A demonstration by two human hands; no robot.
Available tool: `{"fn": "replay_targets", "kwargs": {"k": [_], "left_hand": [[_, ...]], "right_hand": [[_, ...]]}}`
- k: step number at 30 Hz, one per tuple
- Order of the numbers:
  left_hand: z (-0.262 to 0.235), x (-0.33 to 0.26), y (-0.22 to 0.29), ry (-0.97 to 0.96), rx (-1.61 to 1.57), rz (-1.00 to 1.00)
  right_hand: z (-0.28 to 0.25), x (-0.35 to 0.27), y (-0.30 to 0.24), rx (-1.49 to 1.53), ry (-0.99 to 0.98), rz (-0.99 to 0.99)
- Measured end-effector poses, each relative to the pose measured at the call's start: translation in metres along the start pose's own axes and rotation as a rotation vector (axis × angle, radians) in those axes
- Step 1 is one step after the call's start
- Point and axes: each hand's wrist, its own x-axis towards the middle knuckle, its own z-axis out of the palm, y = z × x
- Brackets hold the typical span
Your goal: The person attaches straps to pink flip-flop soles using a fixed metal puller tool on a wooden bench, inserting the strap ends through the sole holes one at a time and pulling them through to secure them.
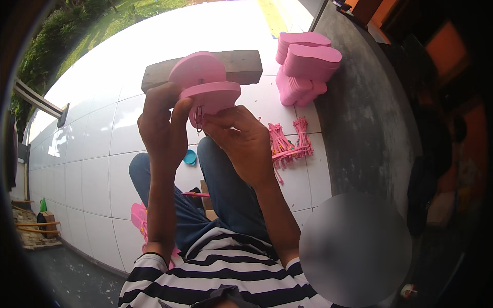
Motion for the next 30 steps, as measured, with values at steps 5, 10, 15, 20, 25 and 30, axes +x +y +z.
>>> {"fn": "replay_targets", "kwargs": {"k": [5,10,15,20,25,30], "left_hand": [[0.007,-0.015,0.01,0.098,-0.3,-0.09],[0.007,0.0,0.001,-0.14,-0.525,-0.244],[0.02,0.022,0.003,-0.292,-0.681,-0.359],[0.018,0.001,0.026,-0.147,-0.518,-0.362],[0.015,-0.013,0.032,-0.23,-0.431,-0.355],[0.02,-0.016,0.037,-0.091,-0.557,-0.38]], "right_hand": [[-0.015,0.021,-0.005,-0.253,0.256,-0.41],[-0.017,0.053,0.004,-0.071,-0.272,-0.181],[-0.006,0.062,0.005,0.234,-0.277,-0.097],[-0.002,0.045,0.025,0.32,-0.251,-0.032],[0.005,0.015,0.019,0.318,-0.089,-0.11],[0.011,0.008,0.013,0.253,-0.025,-0.106]]}}
